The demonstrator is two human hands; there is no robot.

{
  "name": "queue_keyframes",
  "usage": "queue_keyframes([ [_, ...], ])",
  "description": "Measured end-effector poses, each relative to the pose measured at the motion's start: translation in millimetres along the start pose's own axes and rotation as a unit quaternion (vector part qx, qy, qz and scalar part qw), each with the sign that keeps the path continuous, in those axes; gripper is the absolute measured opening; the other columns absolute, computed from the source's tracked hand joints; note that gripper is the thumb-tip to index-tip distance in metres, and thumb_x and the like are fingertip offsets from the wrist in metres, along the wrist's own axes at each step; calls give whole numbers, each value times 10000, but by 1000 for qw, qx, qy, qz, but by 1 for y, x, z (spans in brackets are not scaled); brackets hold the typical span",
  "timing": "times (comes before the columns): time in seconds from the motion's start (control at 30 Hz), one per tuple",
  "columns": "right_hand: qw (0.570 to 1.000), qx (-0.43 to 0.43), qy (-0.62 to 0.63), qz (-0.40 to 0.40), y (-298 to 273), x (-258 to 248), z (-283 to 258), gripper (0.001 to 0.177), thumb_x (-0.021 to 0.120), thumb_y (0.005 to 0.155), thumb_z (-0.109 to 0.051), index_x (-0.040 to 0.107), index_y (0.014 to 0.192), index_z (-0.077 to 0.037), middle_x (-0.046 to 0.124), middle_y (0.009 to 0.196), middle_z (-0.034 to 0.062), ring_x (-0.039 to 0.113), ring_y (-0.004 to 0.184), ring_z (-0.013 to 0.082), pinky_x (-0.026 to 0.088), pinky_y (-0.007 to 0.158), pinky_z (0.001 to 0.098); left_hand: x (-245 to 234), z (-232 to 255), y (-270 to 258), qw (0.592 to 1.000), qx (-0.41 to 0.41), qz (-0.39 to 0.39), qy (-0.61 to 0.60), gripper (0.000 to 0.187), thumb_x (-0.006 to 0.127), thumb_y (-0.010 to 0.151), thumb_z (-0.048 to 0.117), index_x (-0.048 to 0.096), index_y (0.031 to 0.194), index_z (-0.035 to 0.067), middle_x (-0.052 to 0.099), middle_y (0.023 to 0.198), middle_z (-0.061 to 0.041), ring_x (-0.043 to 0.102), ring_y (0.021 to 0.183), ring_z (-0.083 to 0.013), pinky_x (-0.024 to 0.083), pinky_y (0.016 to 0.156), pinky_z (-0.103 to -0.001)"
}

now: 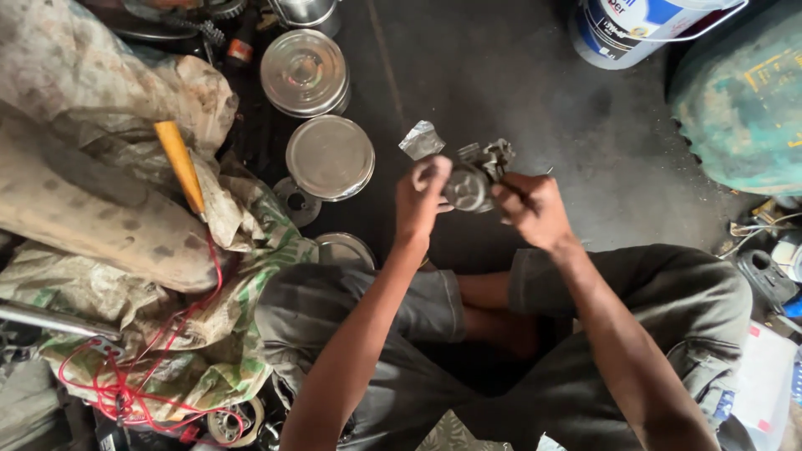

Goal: Cleaning and inspecting a motorcycle carburetor.

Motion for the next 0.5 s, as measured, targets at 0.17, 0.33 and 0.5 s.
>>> queue_keyframes([
  [0.17, 995, -65, 33, -65, 0, 0, -33, 287, 626, 1001, -103, 574, 734, -9, 553, 553, 14, 549, 491, 74, 434, 480, 282, 15, 9, 0, 993, -43, -69, -90, 506, 643, 924, 520, 679, 1194, 94, 727, 1044, -75, 706, 948, -204, 578, 803, -373],
  [0.33, 999, -4, 38, -20, -2, 11, -17, 361, 680, 1027, -106, 565, 700, -5, 514, 538, 1, 483, 506, 70, 384, 478, 295, 19, -39, 5, 914, -138, -175, -340, 385, 601, 1044, 404, 692, 1168, 51, 735, 1074, -81, 718, 985, -192, 570, 895, -356],
  [0.5, 980, 8, 193, -50, 1, 19, -19, 77, 657, 914, 35, 663, 991, 27, 658, 855, 23, 622, 789, 77, 525, 687, 234, 4, -42, 20, 931, -41, -117, -344, 332, 613, 1061, 358, 696, 1168, 55, 739, 1038, -56, 711, 944, -172, 567, 843, -325],
])
Point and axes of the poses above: each hand's wrist, its own y-axis towards the middle knuckle, its own x-axis out of the palm, z = x × y, the point moved 7 cm from there along y, towards the middle knuckle
